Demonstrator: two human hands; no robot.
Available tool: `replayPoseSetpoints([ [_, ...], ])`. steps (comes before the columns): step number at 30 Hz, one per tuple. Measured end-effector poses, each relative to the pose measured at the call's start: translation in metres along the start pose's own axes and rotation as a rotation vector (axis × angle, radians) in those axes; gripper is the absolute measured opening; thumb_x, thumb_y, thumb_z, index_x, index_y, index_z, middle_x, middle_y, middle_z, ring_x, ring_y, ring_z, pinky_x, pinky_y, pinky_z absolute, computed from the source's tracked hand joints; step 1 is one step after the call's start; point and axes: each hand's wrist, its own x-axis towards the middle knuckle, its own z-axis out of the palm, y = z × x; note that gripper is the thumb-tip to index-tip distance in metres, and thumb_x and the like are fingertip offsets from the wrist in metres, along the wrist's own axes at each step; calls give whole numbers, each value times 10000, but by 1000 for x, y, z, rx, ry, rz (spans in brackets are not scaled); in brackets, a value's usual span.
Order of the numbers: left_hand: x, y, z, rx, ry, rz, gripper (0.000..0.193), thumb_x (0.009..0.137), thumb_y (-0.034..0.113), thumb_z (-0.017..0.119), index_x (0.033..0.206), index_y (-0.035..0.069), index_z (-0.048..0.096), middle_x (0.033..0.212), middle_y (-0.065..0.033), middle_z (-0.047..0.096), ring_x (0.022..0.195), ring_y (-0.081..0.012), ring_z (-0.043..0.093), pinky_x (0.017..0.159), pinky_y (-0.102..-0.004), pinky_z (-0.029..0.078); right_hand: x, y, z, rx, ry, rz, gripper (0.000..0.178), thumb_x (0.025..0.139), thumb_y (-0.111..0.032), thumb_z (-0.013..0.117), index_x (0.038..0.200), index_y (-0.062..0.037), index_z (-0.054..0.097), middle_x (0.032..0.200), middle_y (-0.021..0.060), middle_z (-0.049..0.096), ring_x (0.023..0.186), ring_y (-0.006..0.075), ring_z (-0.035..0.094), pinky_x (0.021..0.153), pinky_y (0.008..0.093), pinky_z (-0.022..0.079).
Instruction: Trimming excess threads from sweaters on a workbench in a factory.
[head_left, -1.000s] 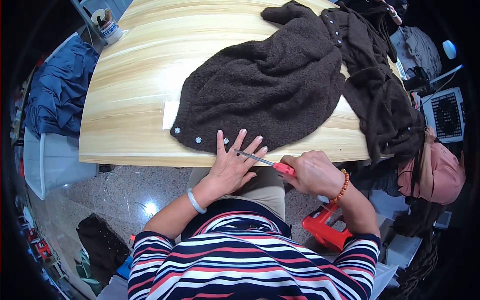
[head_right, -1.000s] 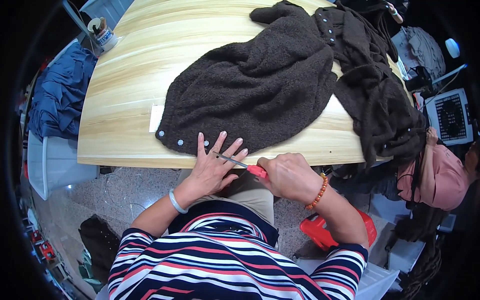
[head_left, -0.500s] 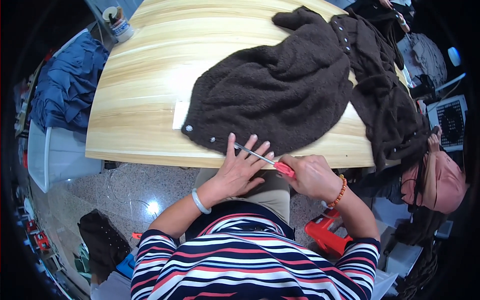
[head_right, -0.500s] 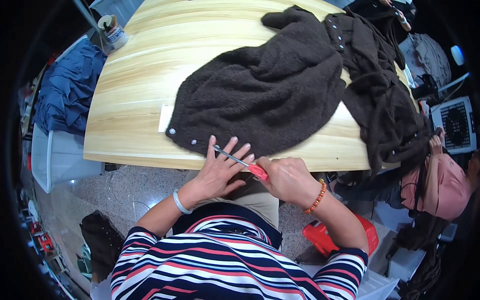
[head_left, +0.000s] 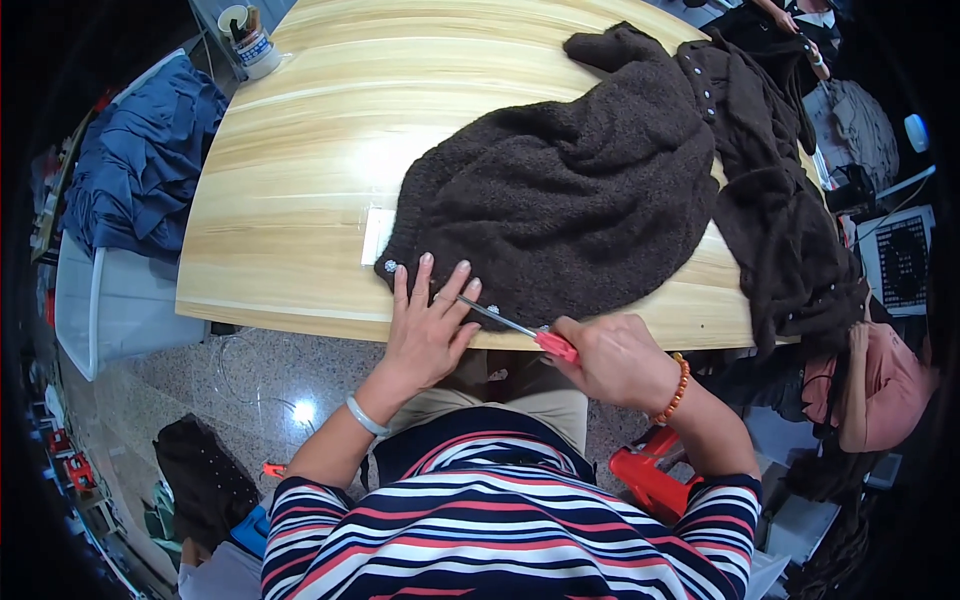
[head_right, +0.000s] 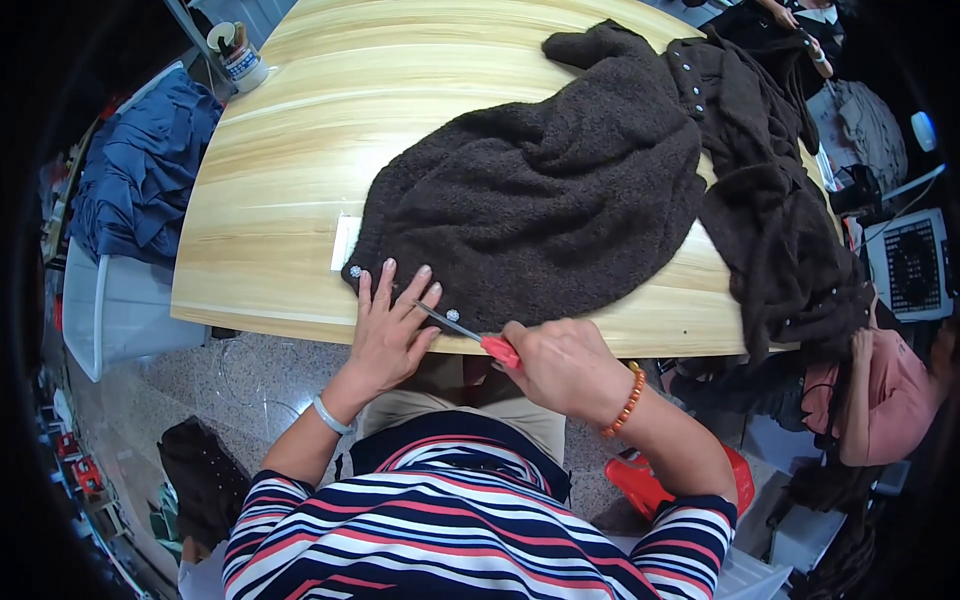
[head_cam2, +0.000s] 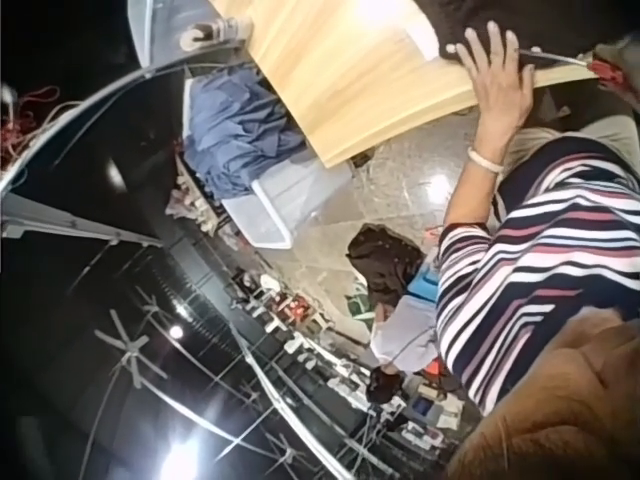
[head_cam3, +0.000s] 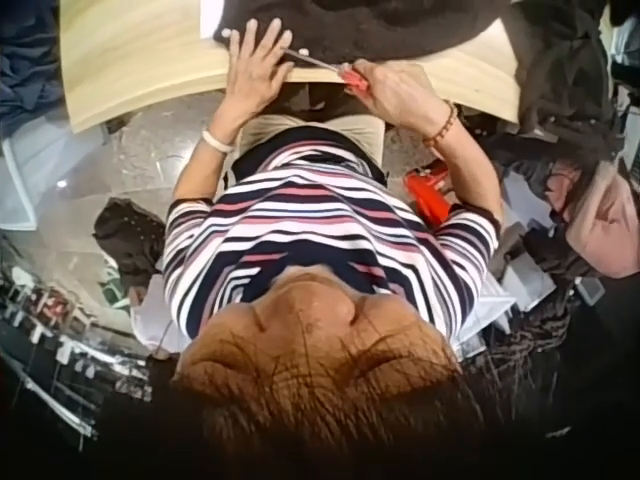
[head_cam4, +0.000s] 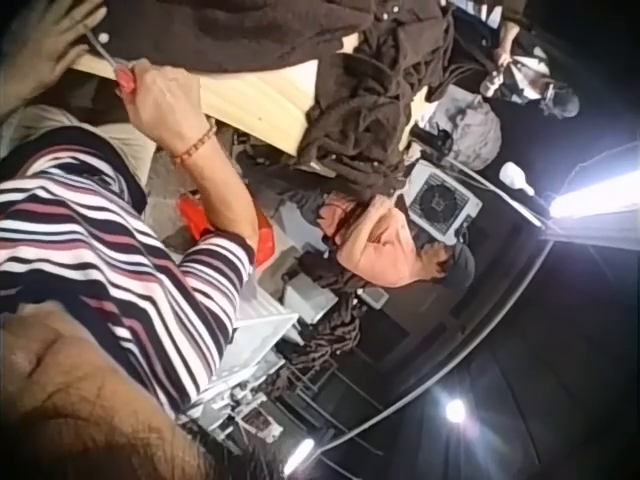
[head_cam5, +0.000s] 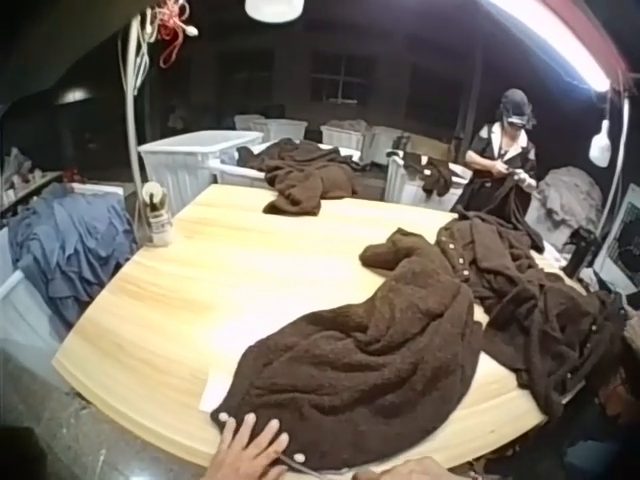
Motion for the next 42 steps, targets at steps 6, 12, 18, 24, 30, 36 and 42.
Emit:
replayPoseSetpoints([
  [6,2,3,2,100,-53,46,500,908,307,623,1373,138,547,1526,-71,396,1452,-429,200,1090,-740,71,53,-19,4,-11,161,-166,246,904,-283,613,918,-37,626,641,194,632,632,369,658,587,457,521],
  [12,-2,-1,2,78,-40,59,514,904,318,627,1380,146,538,1532,-71,386,1450,-428,210,1081,-745,77,30,-12,-10,-43,76,-152,248,871,-277,641,879,-29,639,658,178,651,651,352,675,603,440,534],
  [18,-1,3,-4,83,-71,42,520,900,311,627,1365,92,547,1546,-85,362,1461,-420,189,1109,-715,35,-34,7,-8,-75,-101,49,273,900,-308,637,913,-35,636,633,161,641,622,335,667,582,429,512],
  [24,-1,4,-7,62,-127,69,514,904,347,624,1371,144,549,1571,-129,294,1468,-451,124,1102,-723,5,-47,9,6,31,-8,95,275,901,-284,654,1031,-45,613,667,153,645,640,329,658,608,411,505],
  [30,3,14,-2,44,-126,39,561,886,309,669,1394,131,515,1576,-149,274,1475,-451,99,1103,-718,-8,-51,13,7,-24,-38,109,279,911,-307,645,1020,-52,610,686,154,655,652,324,663,608,410,502],
  [36,33,39,7,-111,67,252,583,783,188,749,1333,129,564,1269,-151,526,1158,-341,503,947,-457,416,-68,20,9,23,72,146,238,881,-274,652,994,-68,611,671,147,646,639,332,654,593,423,497],
  [42,56,33,31,-310,98,226,207,765,115,751,968,88,726,843,-39,563,804,-230,534,698,-363,385,-91,27,-1,-55,-47,248,227,813,-264,665,896,-60,609,644,172,640,638,364,658,597,457,518],
])
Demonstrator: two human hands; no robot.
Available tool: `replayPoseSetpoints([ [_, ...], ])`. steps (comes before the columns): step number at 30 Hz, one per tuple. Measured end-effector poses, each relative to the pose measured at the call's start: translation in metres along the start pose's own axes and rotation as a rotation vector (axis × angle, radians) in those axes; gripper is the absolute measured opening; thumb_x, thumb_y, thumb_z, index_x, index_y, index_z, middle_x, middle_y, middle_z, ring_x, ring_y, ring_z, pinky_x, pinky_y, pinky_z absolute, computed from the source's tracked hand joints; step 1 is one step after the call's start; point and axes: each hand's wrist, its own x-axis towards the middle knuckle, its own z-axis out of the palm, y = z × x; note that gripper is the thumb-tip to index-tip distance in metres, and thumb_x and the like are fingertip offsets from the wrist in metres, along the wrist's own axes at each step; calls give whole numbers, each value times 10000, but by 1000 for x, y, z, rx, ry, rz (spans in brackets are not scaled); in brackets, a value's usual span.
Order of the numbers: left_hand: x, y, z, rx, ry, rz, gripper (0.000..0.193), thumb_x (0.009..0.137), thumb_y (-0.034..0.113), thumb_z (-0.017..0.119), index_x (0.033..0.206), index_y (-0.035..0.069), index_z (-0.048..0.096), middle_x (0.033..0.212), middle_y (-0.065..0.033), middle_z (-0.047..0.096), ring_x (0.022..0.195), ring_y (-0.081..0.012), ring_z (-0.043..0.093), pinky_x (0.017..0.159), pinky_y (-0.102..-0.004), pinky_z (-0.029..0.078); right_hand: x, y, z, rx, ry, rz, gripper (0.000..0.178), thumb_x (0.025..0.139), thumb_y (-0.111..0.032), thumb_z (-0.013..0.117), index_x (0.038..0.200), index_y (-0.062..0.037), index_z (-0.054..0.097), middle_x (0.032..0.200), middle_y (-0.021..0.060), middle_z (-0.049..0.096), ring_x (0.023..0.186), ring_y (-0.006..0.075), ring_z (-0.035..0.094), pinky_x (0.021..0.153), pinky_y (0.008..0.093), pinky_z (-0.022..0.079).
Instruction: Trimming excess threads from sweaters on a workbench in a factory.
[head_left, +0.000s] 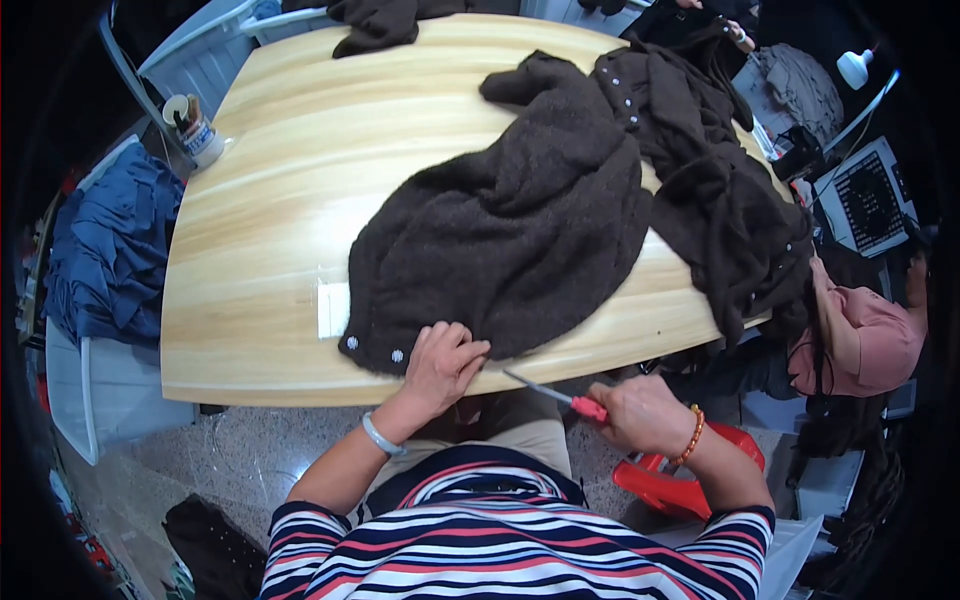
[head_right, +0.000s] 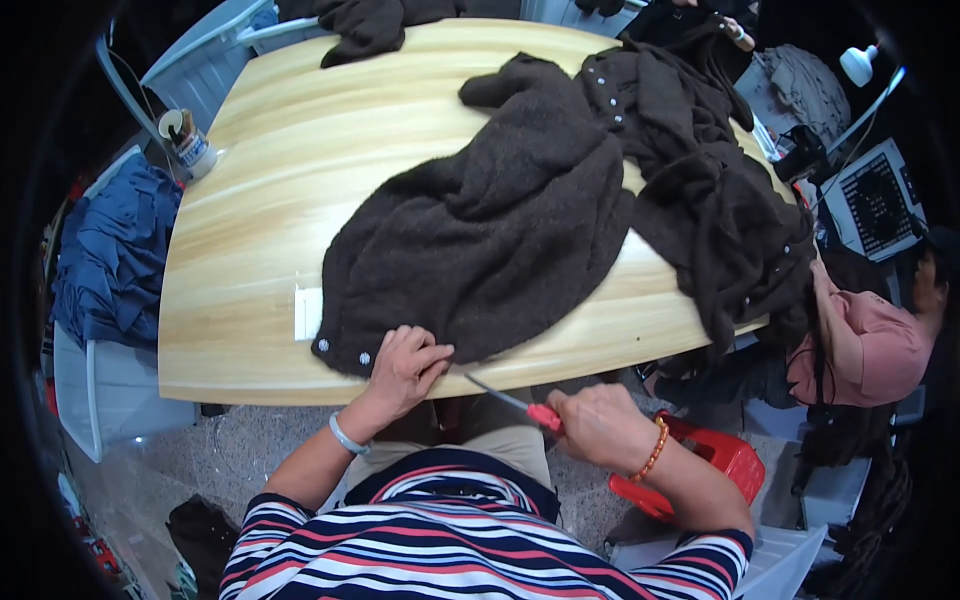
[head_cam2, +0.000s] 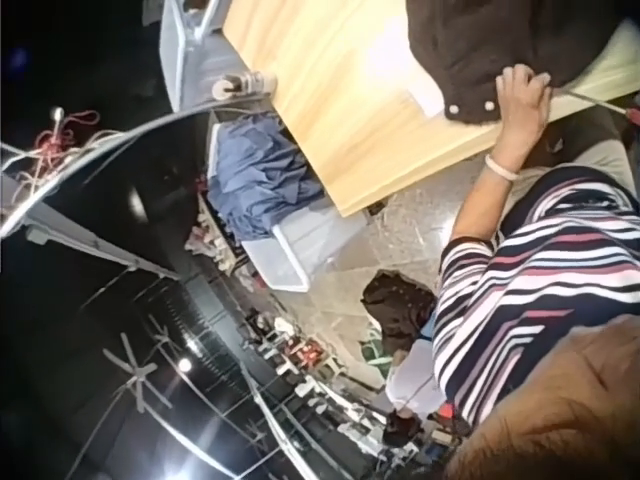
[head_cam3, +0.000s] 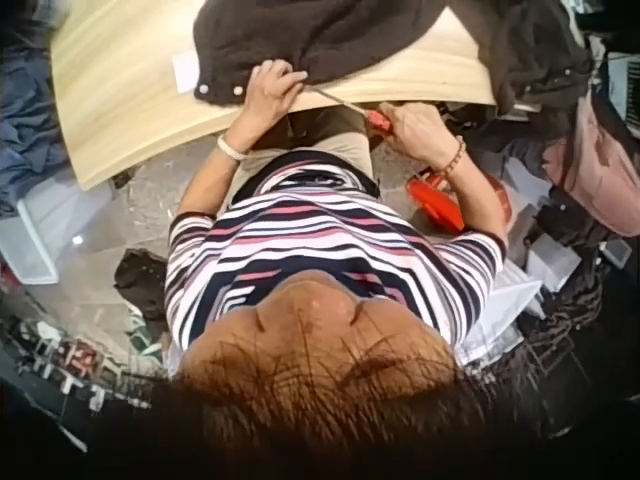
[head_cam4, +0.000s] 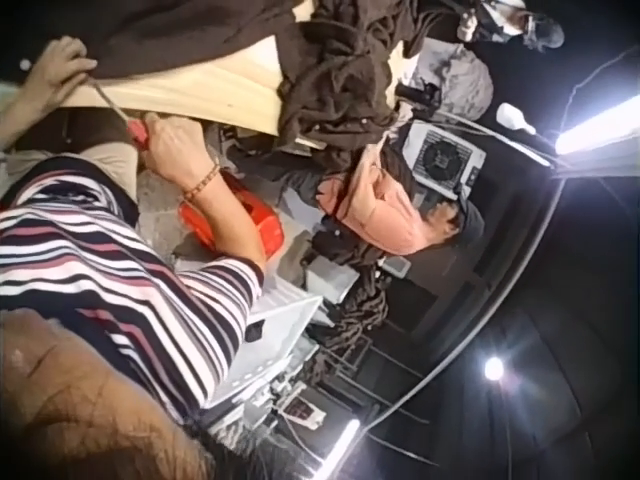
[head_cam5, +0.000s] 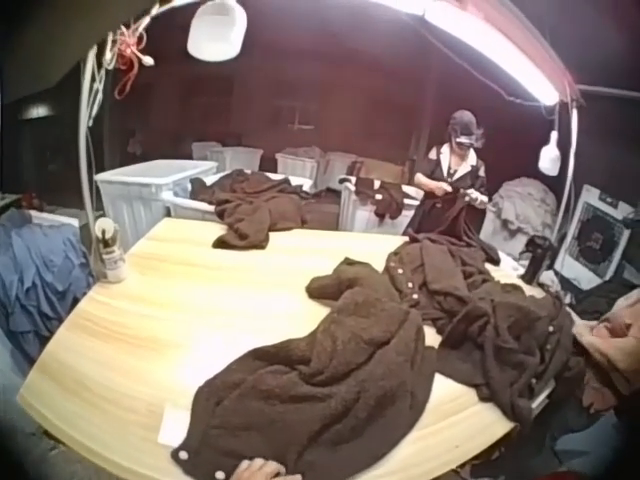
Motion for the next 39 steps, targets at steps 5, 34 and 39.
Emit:
replayPoseSetpoints([
  [5,4,4,-8,-114,-115,-38,163,782,162,736,931,95,731,875,-44,569,848,-228,536,731,-355,369,8,10,0,97,-55,-51,244,836,-266,670,974,-79,595,693,174,642,678,373,653,627,459,513],
  [34,17,43,14,-42,-335,361,412,748,73,614,1159,65,602,1166,-188,543,1111,-363,521,938,-457,429,239,92,-103,-82,627,325,528,798,-340,754,1151,-39,502,918,237,685,949,341,691,772,480,549],
  [39,42,-7,-26,255,-120,174,456,730,6,600,1182,65,603,1021,-171,586,907,-341,583,765,-441,456,266,126,-79,-46,605,356,317,817,-164,603,1099,-51,516,918,226,693,884,377,701,754,488,554],
])
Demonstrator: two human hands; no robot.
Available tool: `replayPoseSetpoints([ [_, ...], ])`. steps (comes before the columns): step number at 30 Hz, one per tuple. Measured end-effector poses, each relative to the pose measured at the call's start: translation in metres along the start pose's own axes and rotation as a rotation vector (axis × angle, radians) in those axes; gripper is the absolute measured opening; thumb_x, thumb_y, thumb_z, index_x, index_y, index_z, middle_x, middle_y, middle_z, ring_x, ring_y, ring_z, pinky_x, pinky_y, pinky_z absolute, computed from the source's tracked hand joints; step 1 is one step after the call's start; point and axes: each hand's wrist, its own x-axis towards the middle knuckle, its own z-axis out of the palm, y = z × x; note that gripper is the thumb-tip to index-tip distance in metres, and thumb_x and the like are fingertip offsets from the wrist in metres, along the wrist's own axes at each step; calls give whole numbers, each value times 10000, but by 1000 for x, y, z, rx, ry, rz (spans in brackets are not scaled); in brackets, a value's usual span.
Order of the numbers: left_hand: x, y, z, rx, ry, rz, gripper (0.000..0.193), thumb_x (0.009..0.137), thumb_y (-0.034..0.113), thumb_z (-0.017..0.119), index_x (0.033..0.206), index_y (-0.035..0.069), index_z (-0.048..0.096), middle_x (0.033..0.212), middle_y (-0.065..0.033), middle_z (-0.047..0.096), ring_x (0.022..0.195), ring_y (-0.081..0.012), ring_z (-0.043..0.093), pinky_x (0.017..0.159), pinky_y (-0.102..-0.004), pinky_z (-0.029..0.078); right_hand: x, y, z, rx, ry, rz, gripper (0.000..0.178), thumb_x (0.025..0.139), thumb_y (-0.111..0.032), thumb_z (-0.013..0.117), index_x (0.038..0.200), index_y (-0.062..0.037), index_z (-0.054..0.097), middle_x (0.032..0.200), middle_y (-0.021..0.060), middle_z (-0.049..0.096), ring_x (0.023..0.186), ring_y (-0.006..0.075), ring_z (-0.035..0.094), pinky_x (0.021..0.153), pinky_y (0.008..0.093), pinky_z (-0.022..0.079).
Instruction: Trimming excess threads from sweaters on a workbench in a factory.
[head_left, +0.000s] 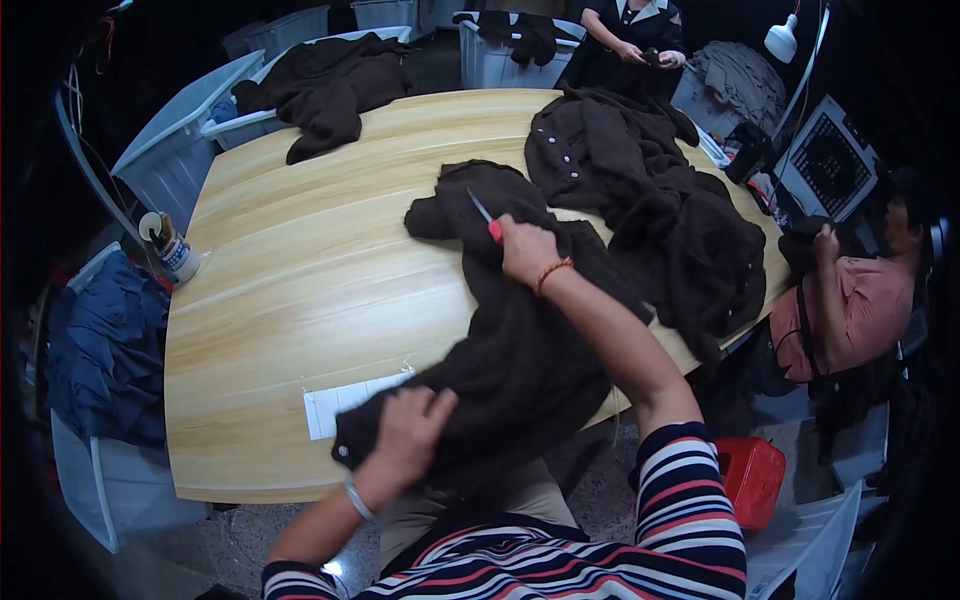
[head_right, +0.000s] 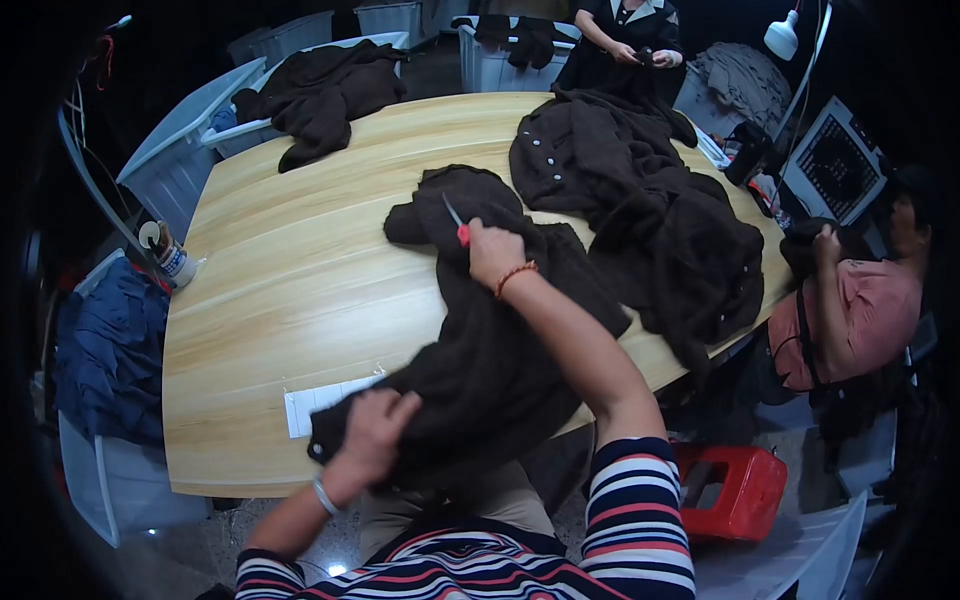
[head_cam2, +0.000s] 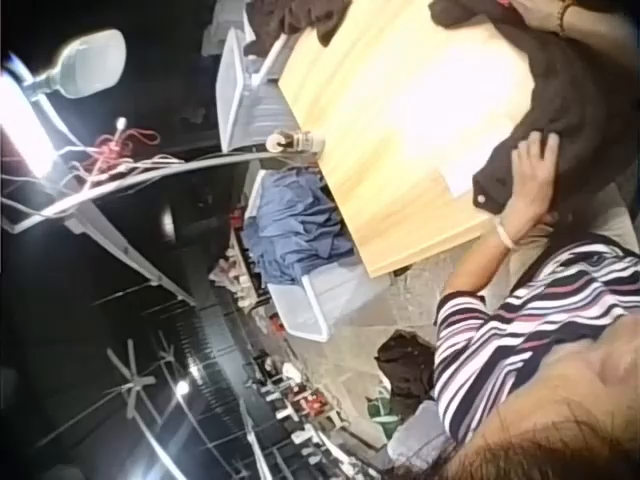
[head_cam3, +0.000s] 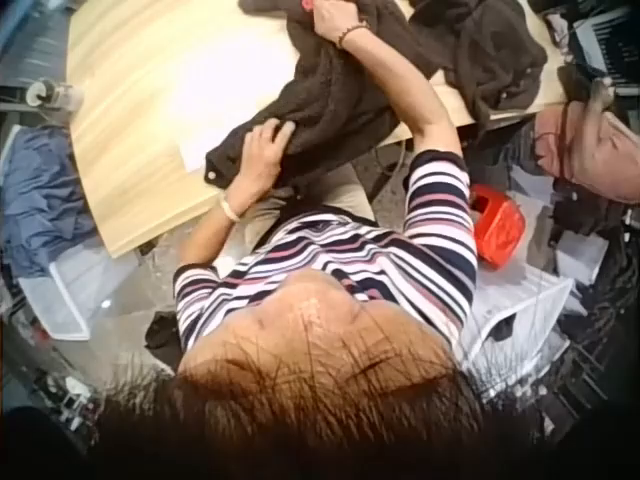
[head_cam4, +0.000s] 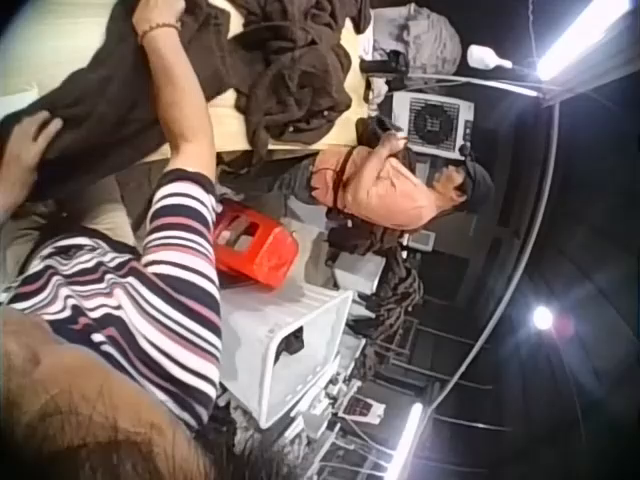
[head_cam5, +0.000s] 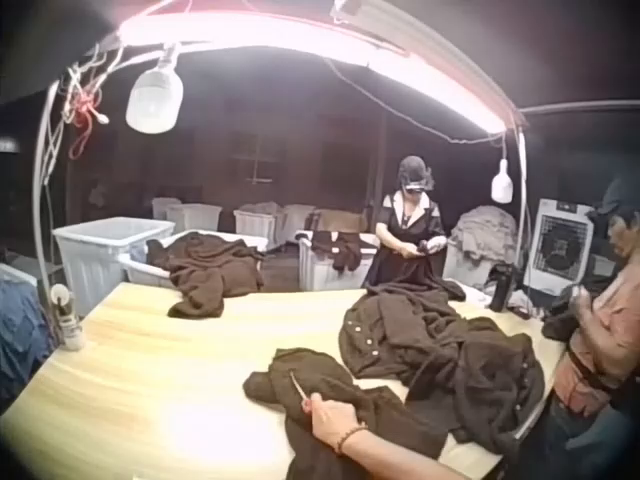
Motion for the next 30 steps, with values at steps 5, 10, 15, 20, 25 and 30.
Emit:
replayPoseSetpoints([
  [5,51,-106,-76,401,349,-92,308,746,-26,591,1023,75,678,952,-139,595,874,-314,590,736,-422,481,20,45,-93,248,349,220,399,761,-152,611,1148,-100,530,1062,232,665,1032,403,643,892,502,504],
  [10,69,-69,-172,486,643,31,375,691,-43,606,1048,30,694,985,-143,576,920,-327,571,811,-420,487,-51,91,-187,559,499,89,519,757,-88,624,1271,-62,563,1142,142,640,1046,244,632,935,362,487],
  [15,-9,-41,-140,415,256,130,253,681,110,633,926,51,661,949,-107,551,912,-305,570,783,-432,462,-156,100,-136,500,206,-78,444,770,-41,612,1212,-37,565,1051,129,662,989,228,650,870,341,512],
  [20,-89,-24,-115,-30,-334,-360,323,732,73,736,1048,45,676,960,-120,595,943,-310,585,792,-390,490,-227,83,-84,265,-52,95,391,839,-147,701,1202,-75,574,924,224,657,921,415,640,794,423,507],
  [25,-39,-21,-103,-182,116,-416,320,806,62,744,1111,19,658,958,-116,622,861,-227,636,748,-306,521,-215,76,-79,347,-40,63,379,879,-194,691,1214,-65,570,940,229,660,931,401,651,794,426,507],
  [30,45,-82,-27,-361,214,-801,756,820,303,795,1416,20,428,1155,-158,621,979,-212,638,849,-331,524,-191,35,-81,389,29,-88,374,882,-223,691,1212,-87,582,956,211,672,920,395,655,784,429,524],
])
